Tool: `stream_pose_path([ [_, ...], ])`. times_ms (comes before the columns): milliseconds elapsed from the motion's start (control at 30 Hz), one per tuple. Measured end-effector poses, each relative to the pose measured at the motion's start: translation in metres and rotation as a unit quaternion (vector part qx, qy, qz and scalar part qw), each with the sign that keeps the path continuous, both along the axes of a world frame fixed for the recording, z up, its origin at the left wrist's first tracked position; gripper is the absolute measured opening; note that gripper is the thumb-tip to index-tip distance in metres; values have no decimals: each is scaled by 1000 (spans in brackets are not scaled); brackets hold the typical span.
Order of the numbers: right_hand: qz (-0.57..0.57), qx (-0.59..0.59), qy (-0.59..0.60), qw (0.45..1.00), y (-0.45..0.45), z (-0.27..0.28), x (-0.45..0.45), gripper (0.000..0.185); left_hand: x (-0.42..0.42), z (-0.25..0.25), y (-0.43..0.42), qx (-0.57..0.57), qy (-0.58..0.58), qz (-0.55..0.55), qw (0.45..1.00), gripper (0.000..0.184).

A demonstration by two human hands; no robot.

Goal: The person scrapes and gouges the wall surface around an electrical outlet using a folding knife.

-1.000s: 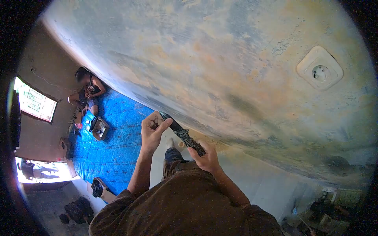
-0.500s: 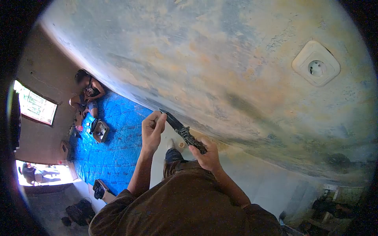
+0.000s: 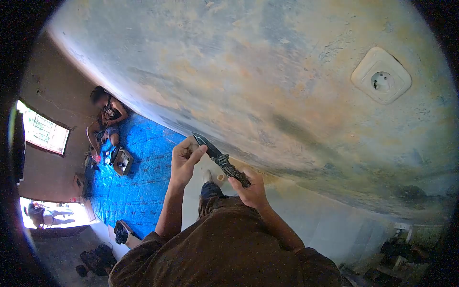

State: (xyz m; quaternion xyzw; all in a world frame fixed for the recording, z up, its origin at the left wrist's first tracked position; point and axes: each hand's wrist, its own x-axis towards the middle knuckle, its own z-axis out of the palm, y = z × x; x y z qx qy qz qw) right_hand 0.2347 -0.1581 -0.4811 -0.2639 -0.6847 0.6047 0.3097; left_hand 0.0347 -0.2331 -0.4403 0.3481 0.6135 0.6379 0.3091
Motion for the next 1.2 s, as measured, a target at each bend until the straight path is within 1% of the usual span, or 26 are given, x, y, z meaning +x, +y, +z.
stream_pose_path([
  [133, 13, -19, -16, 1000, 0, 4, 1, 15, -1, -4, 2, 24, -1, 20, 1000, 30],
  [233, 12, -14, -9, 1000, 0, 3, 1, 15, 0, -6, 2, 31, -41, 21, 998, 29],
  [333, 10, 0, -12, 1000, 0, -1, 1, 16, 1, -7, -1, 35, -82, -6, 996, 27],
  [433, 7, 3, -12, 1000, 0, -3, 1, 17, 5, -5, -3, 17, -55, -11, 998, 25],
  [500, 11, -12, -16, 1000, -1, 4, 0, 18, 6, -7, -3, 21, -64, -8, 998, 25],
  [633, 23, 7, -12, 1000, -2, 3, -1, 18, 5, -3, -4, 21, -85, 3, 996, 25],
  [700, 31, 32, -4, 999, -1, 1, -2, 17, 5, -2, -3, 17, -64, 21, 998, 29],
  [833, 33, 33, 8, 999, -4, 3, -5, 19, 4, -3, -3, 19, -45, 46, 998, 35],
  [933, 35, 31, 10, 999, -6, 4, -7, 17, 5, -1, -3, 30, -10, 54, 998, 36],
  [1100, 44, 20, 12, 999, -7, 9, -10, 14, 2, -7, -2, 43, -16, 74, 996, 38],
  [1200, 39, 25, 8, 999, -6, 11, -14, 15, -2, -2, -3, 49, -34, 65, 996, 39],
])
